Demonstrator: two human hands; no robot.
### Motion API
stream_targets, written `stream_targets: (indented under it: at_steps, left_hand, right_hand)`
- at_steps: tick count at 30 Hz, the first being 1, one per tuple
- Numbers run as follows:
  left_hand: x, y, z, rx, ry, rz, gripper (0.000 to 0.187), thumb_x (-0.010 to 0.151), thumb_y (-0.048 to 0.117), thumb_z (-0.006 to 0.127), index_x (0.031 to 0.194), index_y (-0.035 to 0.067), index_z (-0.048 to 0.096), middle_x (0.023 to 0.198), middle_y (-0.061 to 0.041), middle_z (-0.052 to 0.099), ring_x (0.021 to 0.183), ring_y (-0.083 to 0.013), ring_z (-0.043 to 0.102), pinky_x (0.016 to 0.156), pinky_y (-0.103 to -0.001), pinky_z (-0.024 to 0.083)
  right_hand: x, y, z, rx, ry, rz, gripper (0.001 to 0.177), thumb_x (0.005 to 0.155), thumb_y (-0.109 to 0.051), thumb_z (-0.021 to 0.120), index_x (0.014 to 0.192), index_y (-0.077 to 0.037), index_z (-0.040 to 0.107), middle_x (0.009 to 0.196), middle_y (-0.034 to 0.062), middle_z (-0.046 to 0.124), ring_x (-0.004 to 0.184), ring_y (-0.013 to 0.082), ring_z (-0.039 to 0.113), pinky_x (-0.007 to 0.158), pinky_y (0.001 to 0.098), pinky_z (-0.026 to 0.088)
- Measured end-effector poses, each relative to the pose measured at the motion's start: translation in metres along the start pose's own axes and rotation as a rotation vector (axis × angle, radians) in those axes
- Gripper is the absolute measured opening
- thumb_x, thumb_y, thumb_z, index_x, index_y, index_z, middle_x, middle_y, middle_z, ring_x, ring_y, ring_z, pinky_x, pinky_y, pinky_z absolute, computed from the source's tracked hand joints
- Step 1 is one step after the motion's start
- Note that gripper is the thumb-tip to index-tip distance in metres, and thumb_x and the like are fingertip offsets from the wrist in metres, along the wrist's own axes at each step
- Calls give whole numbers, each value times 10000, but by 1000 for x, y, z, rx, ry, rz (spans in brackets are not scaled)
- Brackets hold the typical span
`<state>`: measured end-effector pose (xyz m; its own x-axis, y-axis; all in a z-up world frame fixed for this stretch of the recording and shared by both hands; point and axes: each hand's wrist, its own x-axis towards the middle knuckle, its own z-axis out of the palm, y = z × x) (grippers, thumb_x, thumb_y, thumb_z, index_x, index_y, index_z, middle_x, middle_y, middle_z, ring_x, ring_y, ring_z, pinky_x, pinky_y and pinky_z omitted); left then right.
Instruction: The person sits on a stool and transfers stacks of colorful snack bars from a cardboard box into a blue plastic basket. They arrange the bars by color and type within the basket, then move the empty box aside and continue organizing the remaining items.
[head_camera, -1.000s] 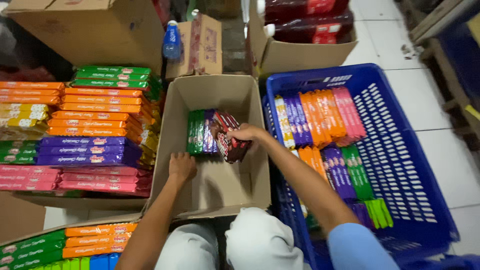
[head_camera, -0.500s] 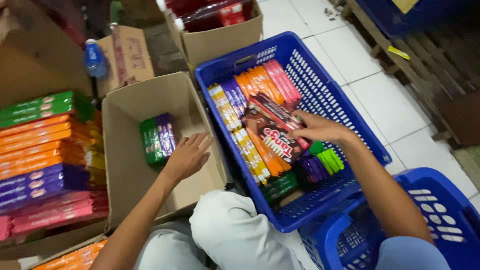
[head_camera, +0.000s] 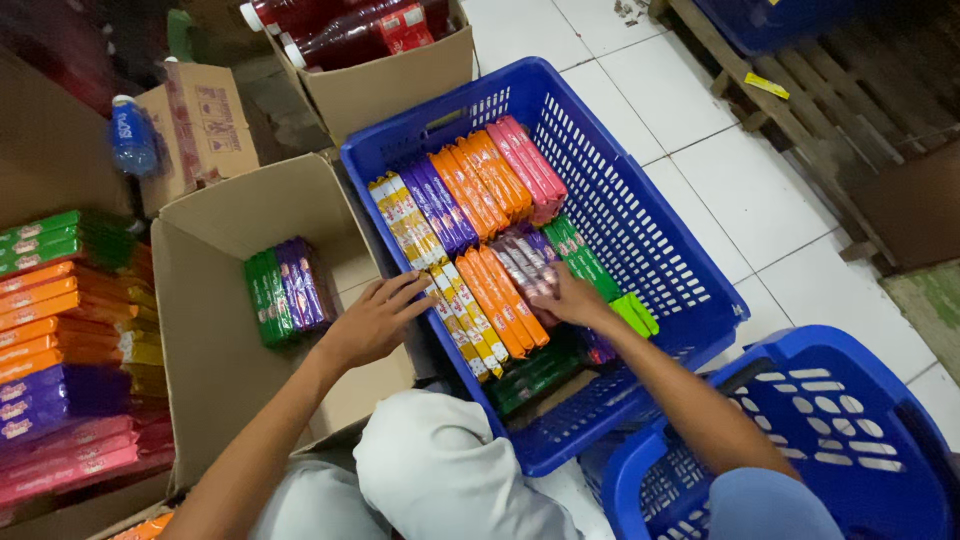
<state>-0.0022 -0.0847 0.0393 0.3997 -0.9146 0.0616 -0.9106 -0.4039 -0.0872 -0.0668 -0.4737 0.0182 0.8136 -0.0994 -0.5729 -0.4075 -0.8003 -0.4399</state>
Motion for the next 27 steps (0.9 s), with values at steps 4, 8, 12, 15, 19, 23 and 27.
stream_targets:
  at_steps: [4,8,12,15,19,23,27]
  left_hand:
    - [-1,0,-6,-18,35,-3,743,815,210,735,1489,263,428,1559,-10,408,1492,-255,327,1087,-426,408]
    - [0,-2,-12,-74,30,0,670,907,195,664,1521,281,409,1571,6,398,1491,-250,320,1070,-410,410]
    - [1,-3,-11,-79,48,-12,671,893,200,665,1513,281,422,1534,6,435,1481,-243,350,1063,-423,421]
    - [0,-2,-8,-101,70,-21,649,899,197,657,1505,281,441,1549,11,437,1484,-240,352,1073,-425,418]
    - [-2,-3,-18,-114,113,4,598,884,167,662,1452,251,493,1580,3,423,1489,-230,358,1086,-429,421]
    - [-22,-13,-11,-183,125,-94,554,932,211,614,1472,213,492,1585,-77,438,1434,-266,450,1098,-456,424]
    - [-79,-43,33,-122,73,-277,461,957,288,601,1402,188,535,1500,-87,521,1341,-250,549,1069,-443,452]
  right_hand:
    - [0,7,7,240,9,-47,723,932,-519,642,1501,-145,399,1346,366,588,1306,496,549,1112,559,437]
    - [25,42,8,251,16,34,752,912,-546,661,1451,-52,485,1232,375,659,1253,475,605,1080,549,464]
    - [33,42,22,486,-34,99,765,836,-498,790,1388,-14,575,1358,394,542,1195,490,620,733,471,656]
    - [32,40,27,385,-22,29,763,870,-531,729,1408,-16,564,1259,391,601,1242,518,580,984,567,532]
    - [27,31,24,343,-27,51,724,898,-523,674,1417,-33,551,1251,347,597,1195,466,604,874,519,566]
    - [15,21,5,130,301,-185,479,1000,-388,608,1280,0,610,1118,336,682,1115,508,649,917,578,528]
    - [13,-11,-1,71,467,-472,226,1004,-247,660,1175,-105,703,1047,153,747,978,352,723,819,446,582]
